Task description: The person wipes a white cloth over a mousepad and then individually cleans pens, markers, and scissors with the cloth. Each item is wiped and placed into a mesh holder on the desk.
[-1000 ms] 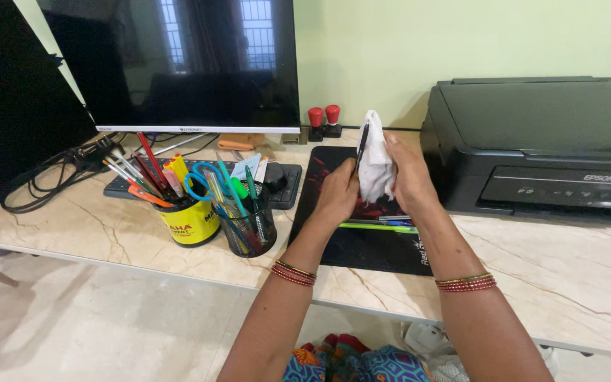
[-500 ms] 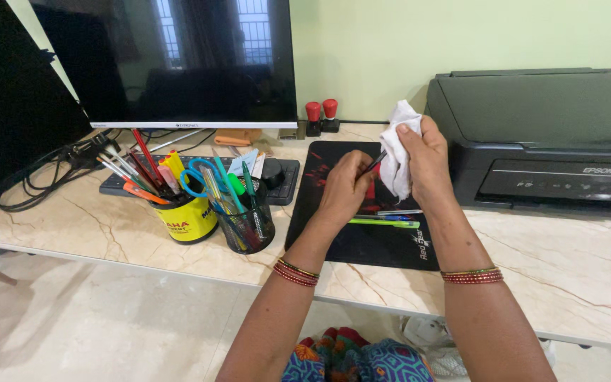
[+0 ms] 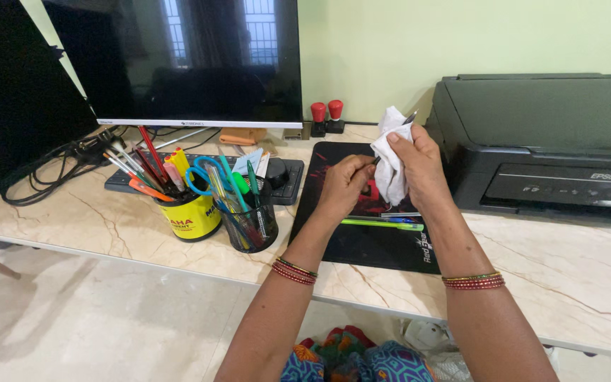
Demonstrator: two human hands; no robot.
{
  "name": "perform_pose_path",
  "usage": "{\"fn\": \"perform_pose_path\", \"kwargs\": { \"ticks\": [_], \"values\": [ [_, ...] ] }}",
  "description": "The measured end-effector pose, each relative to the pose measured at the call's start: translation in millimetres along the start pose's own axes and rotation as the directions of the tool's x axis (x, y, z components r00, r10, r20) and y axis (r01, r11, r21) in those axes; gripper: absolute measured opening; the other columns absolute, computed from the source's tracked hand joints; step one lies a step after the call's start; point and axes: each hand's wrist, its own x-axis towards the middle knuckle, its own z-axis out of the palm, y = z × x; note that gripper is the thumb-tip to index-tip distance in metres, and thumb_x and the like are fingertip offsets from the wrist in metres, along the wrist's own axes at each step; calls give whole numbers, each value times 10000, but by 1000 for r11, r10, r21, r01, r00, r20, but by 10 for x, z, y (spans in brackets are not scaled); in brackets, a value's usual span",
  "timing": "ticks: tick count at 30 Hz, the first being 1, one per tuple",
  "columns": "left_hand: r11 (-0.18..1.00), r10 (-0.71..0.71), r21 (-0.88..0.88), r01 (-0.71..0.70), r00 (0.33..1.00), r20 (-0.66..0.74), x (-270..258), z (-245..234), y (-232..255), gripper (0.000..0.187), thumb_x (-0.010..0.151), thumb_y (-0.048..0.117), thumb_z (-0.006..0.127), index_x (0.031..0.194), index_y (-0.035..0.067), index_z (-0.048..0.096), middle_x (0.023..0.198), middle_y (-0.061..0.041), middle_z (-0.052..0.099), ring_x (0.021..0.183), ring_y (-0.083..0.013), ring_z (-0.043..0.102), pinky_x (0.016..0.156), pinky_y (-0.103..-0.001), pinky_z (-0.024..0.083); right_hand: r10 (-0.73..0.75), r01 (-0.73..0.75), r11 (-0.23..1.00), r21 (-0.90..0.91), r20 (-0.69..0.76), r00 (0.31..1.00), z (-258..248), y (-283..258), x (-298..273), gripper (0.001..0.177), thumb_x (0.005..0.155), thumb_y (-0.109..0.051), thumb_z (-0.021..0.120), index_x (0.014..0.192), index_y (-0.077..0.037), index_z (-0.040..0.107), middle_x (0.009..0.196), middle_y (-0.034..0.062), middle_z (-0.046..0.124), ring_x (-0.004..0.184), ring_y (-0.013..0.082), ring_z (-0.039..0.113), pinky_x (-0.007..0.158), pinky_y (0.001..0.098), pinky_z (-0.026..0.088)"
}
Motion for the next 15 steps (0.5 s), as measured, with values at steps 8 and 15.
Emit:
{"fn": "perform_pose_path", "kwargs": {
  "ticks": [8, 15],
  "values": [
    [999, -39, 1, 39, 991, -129, 48, 14, -44, 117, 912, 76, 751, 980, -2, 696, 808, -52, 724, 688, -67, 640, 604, -250, 510, 39, -42, 997, -70, -42, 998, 20, 54, -9, 153, 996, -133, 638, 1116, -38, 637, 922, 16, 692, 760, 66, 632, 666, 234, 513],
    [996, -73, -64, 69, 996, -53, 12, 38, -1, 106, 947, 66, 685, 1025, -1, 708, 815, -31, 720, 659, -49, 609, 562, -231, 501, -54, 57, 998, 17, -116, 992, -21, -59, 18, 123, 1004, -90, 628, 1115, -36, 617, 951, 31, 695, 794, 89, 654, 698, 248, 537]
  ]
}}
